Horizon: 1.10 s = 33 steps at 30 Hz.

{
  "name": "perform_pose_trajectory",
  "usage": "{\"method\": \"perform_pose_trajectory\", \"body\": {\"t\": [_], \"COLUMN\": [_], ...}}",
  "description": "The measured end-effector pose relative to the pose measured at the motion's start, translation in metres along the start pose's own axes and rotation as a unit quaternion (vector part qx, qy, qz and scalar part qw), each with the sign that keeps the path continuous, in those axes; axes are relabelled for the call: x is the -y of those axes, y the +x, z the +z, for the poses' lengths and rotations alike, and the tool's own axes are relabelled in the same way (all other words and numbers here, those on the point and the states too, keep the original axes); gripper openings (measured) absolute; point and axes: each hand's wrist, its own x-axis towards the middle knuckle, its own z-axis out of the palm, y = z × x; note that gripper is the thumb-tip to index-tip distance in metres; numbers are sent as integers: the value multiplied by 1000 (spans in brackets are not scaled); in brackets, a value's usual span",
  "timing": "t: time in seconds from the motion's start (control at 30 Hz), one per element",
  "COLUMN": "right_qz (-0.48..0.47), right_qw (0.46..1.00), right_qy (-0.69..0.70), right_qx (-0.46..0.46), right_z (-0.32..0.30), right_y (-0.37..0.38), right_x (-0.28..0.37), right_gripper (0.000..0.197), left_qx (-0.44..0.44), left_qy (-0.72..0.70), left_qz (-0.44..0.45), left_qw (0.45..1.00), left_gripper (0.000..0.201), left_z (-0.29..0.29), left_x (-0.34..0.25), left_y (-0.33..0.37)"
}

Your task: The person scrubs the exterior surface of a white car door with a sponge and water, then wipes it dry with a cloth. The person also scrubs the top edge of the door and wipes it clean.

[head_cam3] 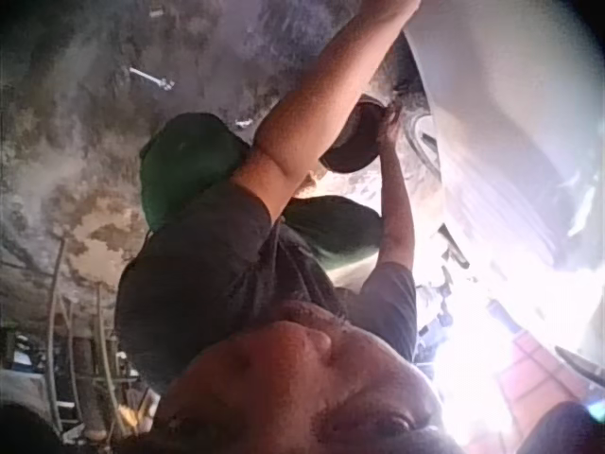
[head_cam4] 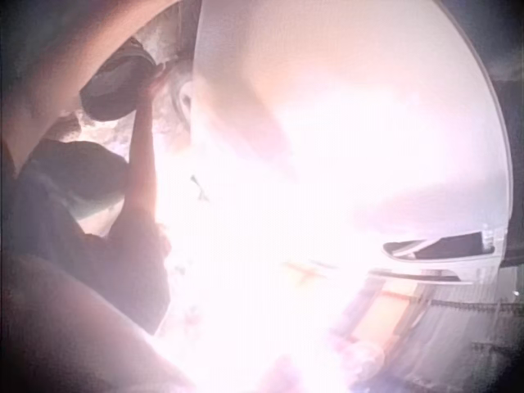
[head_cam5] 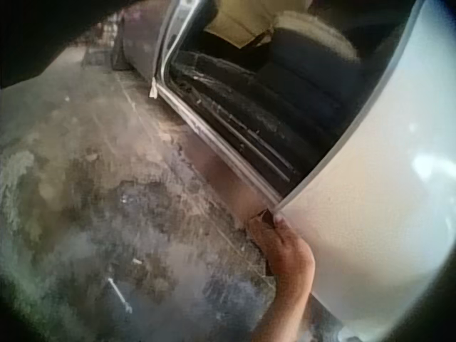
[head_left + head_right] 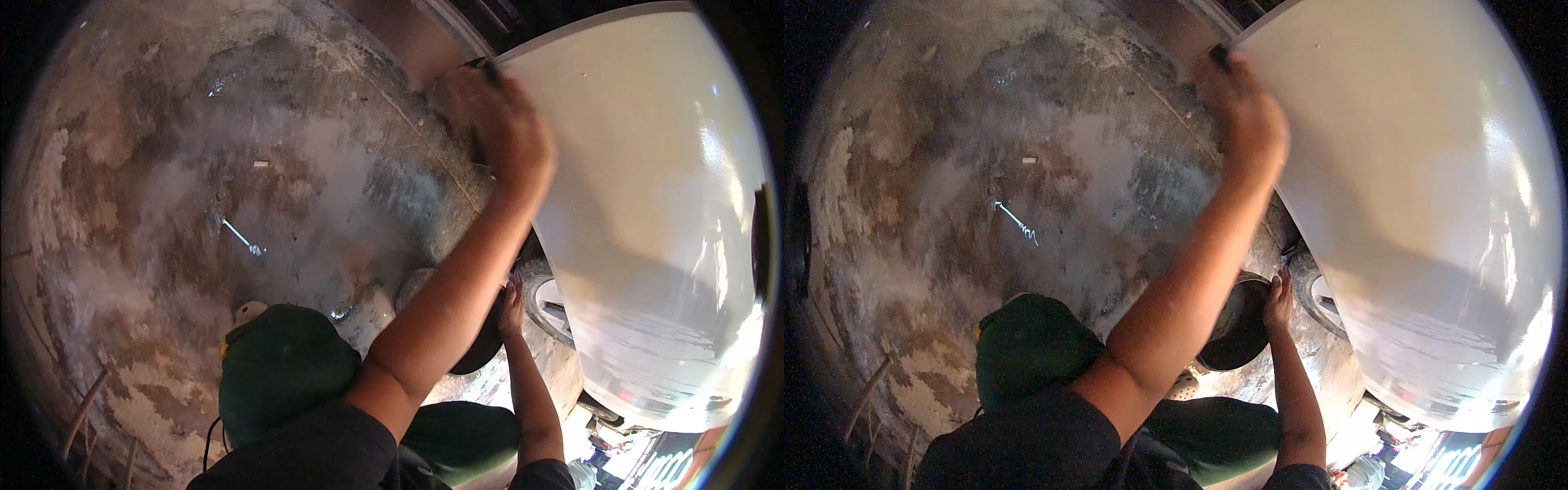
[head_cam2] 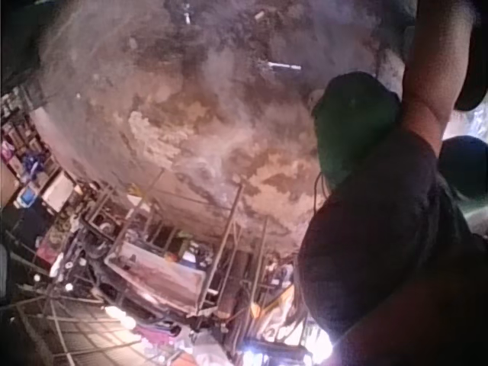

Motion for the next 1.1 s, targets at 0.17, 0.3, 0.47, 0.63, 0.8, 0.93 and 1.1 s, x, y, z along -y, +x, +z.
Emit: {"method": "perform_pose_trajectory", "body": {"t": [0.17,0.3,0.47,0.63,0.8,0.93,1.1], "right_qz": [4,-22,14,-15,-84,-400,-565], "right_qw": [1000,1000,1000,997,963,891,634], "right_qy": [6,10,27,-71,-250,-210,-500], "right_qx": [-8,-15,3,-33,60,-40,-172], "right_z": [-8,-7,0,-10,-53,-118,-157], "right_y": [-13,-2,-8,-3,-8,-26,11], "right_x": [7,5,18,1,146,326,471], "right_gripper": [61,61,61,57,32,20,41], "left_qx": [2,-83,-55,-109,-135,-133,-48], "left_qy": [149,114,211,157,-109,36,74], "left_qz": [98,138,152,167,-162,-145,-189], "left_qw": [984,980,964,967,971,980,978], "left_gripper": [66,60,69,63,53,57,57], "left_z": [34,12,24,26,-32,-30,1], "left_x": [-53,17,-21,-1,103,156,181], "left_y": [-27,-6,-25,-14,4,-47,-73]}}
